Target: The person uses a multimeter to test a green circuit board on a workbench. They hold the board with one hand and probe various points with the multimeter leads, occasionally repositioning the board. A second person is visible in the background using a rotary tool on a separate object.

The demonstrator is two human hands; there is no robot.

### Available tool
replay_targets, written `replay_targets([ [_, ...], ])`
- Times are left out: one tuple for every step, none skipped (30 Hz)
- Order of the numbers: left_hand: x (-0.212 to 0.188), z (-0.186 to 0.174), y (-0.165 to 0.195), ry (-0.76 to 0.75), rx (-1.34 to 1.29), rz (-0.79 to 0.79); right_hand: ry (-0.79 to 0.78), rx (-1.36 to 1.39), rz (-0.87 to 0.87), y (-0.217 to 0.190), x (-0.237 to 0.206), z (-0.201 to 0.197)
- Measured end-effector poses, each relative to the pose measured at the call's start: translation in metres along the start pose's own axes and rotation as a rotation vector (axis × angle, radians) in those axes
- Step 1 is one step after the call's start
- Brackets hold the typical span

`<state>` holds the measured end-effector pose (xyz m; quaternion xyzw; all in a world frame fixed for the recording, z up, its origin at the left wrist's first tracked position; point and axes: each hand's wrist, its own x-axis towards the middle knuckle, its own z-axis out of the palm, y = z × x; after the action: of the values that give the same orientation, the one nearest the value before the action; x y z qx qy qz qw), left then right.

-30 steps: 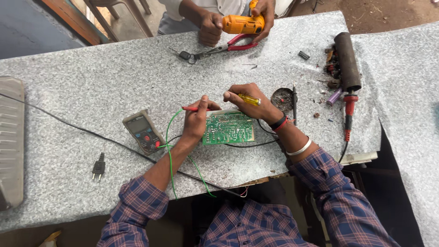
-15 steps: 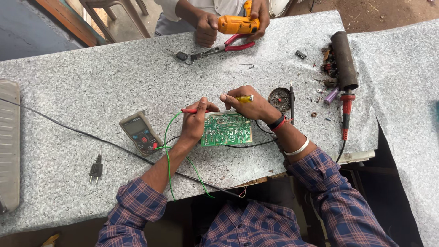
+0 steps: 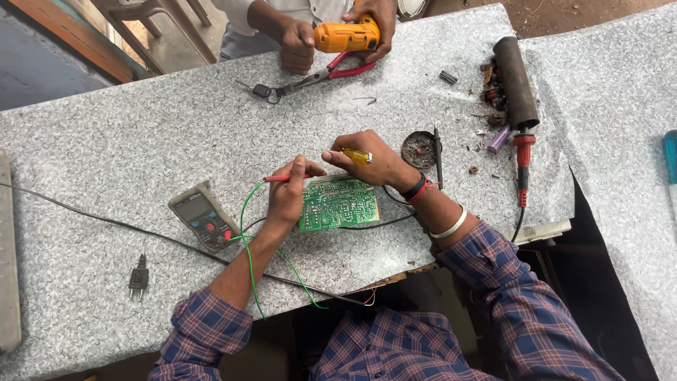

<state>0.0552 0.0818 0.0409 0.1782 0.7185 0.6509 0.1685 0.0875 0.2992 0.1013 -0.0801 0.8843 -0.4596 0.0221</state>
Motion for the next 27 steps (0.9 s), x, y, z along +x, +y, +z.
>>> replay_targets([
  [-0.0001, -0.0001, -0.0006, -0.003, 0.002, 0.008, -0.005, 0.019, -0.008, 0.0006, 0.0004, 0.0007],
  [-0.0002, -0.0001, -0.0014, -0.002, -0.002, 0.009, -0.012, 0.036, -0.017, 0.0016, 0.0007, 0.0014],
  [-0.0003, -0.0003, -0.0023, -0.001, -0.005, 0.008, -0.013, 0.048, -0.045, 0.0027, 0.0009, 0.0020],
  [-0.0002, -0.0004, -0.0033, 0.001, -0.007, 0.006, -0.015, 0.061, -0.074, 0.0041, 0.0010, 0.0025],
  [-0.0002, -0.0009, -0.0042, 0.005, -0.006, 0.011, -0.019, 0.075, -0.106, 0.0052, 0.0018, 0.0034],
  [0.0003, -0.0012, -0.0050, 0.009, -0.004, 0.018, -0.024, 0.093, -0.141, 0.0064, 0.0024, 0.0038],
  [0.0006, -0.0013, -0.0059, 0.012, -0.002, 0.024, -0.029, 0.112, -0.174, 0.0075, 0.0022, 0.0042],
  [0.0010, -0.0014, -0.0067, 0.007, -0.006, 0.016, -0.034, 0.132, -0.210, 0.0083, 0.0025, 0.0047],
  [0.0015, -0.0019, -0.0072, 0.003, -0.010, 0.009, -0.041, 0.125, -0.195, 0.0087, 0.0024, 0.0051],
  [0.0013, -0.0022, -0.0077, -0.001, -0.014, 0.001, -0.049, 0.119, -0.178, 0.0090, 0.0016, 0.0056],
  [0.0013, -0.0023, -0.0080, 0.002, -0.016, -0.004, -0.056, 0.109, -0.162, 0.0090, 0.0022, 0.0060],
  [0.0015, -0.0025, -0.0081, 0.006, -0.017, -0.007, -0.055, 0.096, -0.140, 0.0089, 0.0029, 0.0062],
  [0.0008, -0.0027, -0.0083, 0.008, -0.019, -0.012, -0.055, 0.084, -0.116, 0.0085, 0.0029, 0.0070],
  [0.0001, -0.0029, -0.0083, 0.008, -0.014, -0.010, -0.055, 0.072, -0.090, 0.0081, 0.0032, 0.0078],
  [0.0004, -0.0027, -0.0082, 0.007, -0.010, -0.006, -0.055, 0.062, -0.087, 0.0080, 0.0031, 0.0073],
  [0.0005, -0.0025, -0.0080, 0.006, -0.005, 0.001, -0.055, 0.052, -0.086, 0.0078, 0.0033, 0.0069],
  [0.0010, -0.0025, -0.0076, 0.005, 0.001, 0.011, -0.056, 0.042, -0.085, 0.0076, 0.0036, 0.0067],
  [0.0015, -0.0024, -0.0072, 0.005, 0.008, 0.019, -0.059, 0.042, -0.083, 0.0074, 0.0036, 0.0061],
  [0.0016, -0.0021, -0.0067, 0.004, 0.015, 0.027, -0.062, 0.042, -0.082, 0.0072, 0.0038, 0.0057],
  [0.0019, -0.0019, -0.0061, 0.007, 0.018, 0.029, -0.065, 0.041, -0.081, 0.0069, 0.0039, 0.0052],
  [0.0022, -0.0016, -0.0055, 0.010, 0.021, 0.031, -0.054, 0.032, -0.086, 0.0065, 0.0041, 0.0047],
  [0.0020, -0.0017, -0.0049, 0.014, 0.024, 0.033, -0.043, 0.023, -0.092, 0.0060, 0.0041, 0.0046],
  [0.0021, -0.0016, -0.0044, 0.021, 0.024, 0.017, -0.032, 0.013, -0.097, 0.0056, 0.0043, 0.0043],
  [0.0019, -0.0016, -0.0039, 0.028, 0.023, 0.001, -0.018, -0.011, -0.088, 0.0052, 0.0045, 0.0041],
  [0.0012, -0.0023, -0.0036, 0.037, 0.023, -0.016, -0.006, -0.034, -0.079, 0.0048, 0.0044, 0.0046],
  [0.0012, -0.0032, -0.0032, 0.039, 0.026, 0.001, 0.008, -0.056, -0.070, 0.0044, 0.0047, 0.0050],
  [0.0002, -0.0031, -0.0034, 0.040, 0.027, 0.016, 0.007, -0.051, -0.070, 0.0044, 0.0042, 0.0054],
])
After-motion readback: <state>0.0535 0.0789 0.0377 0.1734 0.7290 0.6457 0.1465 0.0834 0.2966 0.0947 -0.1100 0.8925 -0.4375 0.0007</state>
